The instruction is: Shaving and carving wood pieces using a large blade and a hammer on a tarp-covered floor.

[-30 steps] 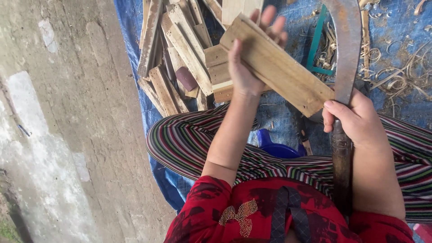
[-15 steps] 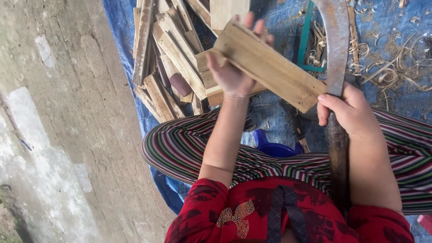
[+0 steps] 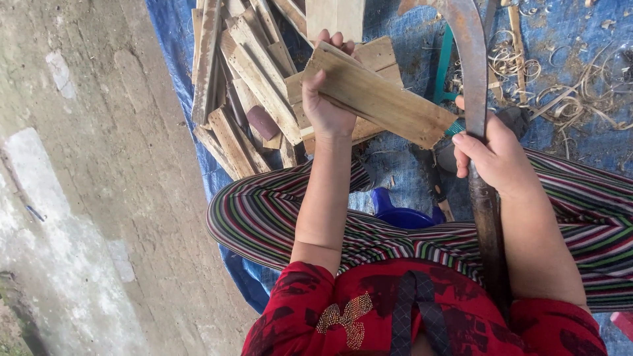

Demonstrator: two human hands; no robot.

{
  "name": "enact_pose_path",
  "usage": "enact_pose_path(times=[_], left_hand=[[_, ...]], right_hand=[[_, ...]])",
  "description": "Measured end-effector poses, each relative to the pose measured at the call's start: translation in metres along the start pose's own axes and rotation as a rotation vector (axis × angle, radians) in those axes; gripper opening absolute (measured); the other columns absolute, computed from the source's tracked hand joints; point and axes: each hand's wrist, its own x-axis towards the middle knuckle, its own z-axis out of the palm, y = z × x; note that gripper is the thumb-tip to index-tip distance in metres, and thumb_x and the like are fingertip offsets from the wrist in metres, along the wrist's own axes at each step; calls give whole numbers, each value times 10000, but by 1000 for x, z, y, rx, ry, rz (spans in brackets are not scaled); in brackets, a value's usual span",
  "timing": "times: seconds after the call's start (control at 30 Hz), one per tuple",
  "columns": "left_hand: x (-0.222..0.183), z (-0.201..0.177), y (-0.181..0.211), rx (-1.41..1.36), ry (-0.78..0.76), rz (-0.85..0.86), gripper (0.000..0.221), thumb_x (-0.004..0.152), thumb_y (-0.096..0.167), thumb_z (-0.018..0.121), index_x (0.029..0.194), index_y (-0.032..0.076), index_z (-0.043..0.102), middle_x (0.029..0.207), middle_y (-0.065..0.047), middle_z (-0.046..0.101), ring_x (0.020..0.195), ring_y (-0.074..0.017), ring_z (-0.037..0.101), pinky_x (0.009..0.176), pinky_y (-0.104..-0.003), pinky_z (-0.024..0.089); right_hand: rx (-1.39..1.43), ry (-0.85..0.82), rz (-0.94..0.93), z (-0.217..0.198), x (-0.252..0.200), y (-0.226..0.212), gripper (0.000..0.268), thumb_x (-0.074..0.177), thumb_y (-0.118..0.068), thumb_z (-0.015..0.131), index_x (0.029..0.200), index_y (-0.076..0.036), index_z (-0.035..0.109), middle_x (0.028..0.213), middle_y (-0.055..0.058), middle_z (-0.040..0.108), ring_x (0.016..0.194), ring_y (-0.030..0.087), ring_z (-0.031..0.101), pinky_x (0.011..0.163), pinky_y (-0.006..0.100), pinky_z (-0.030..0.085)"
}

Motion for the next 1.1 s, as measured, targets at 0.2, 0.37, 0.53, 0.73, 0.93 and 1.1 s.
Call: enact_pose_path(times=[0.2,0.37,0.53,0.73,0.93,1.1], left_hand=[[-5,-15,-5,186,151,-77,645,861,258,640,1455,11,589,1354,-172,577,1277,-323,473,1046,-467,323],[-2,-30,-11,262,416,-124,482,808,283,683,1228,48,652,1243,-197,548,1107,-355,490,942,-502,317],[-1,-18,-9,278,604,-134,336,822,194,707,1106,41,611,1126,-157,541,1045,-300,518,923,-437,360],[1,-32,-24,503,488,-157,344,866,274,801,1144,102,693,1087,-110,673,1079,-317,573,1006,-481,367],[-1,12,-24,819,445,-559,735,858,325,636,1479,-25,461,1346,-288,611,1244,-427,610,1104,-534,498],[-12,10,-35,880,357,-520,396,960,220,618,1234,-66,613,1062,-191,721,863,-201,680,803,-329,571]], right_hand=[[-83,-44,-21,5,1,-3,626,1009,4,480,1601,99,300,743,122,565,531,201,554,490,294,454],[-138,-30,53,4,1,7,538,1008,-13,503,1529,75,401,671,120,572,502,218,563,497,308,447],[-228,-6,133,4,1,7,337,1040,-80,538,1344,63,557,637,108,611,478,215,589,504,300,440],[-287,-12,220,1,4,15,160,1024,-92,596,1111,30,651,609,112,656,454,242,644,483,297,445],[-216,-55,197,5,4,16,132,988,-70,624,1072,29,649,587,95,643,431,225,628,478,279,433],[-299,55,173,6,-6,13,265,1066,-113,520,1276,22,610,627,100,631,471,213,594,497,309,442]])
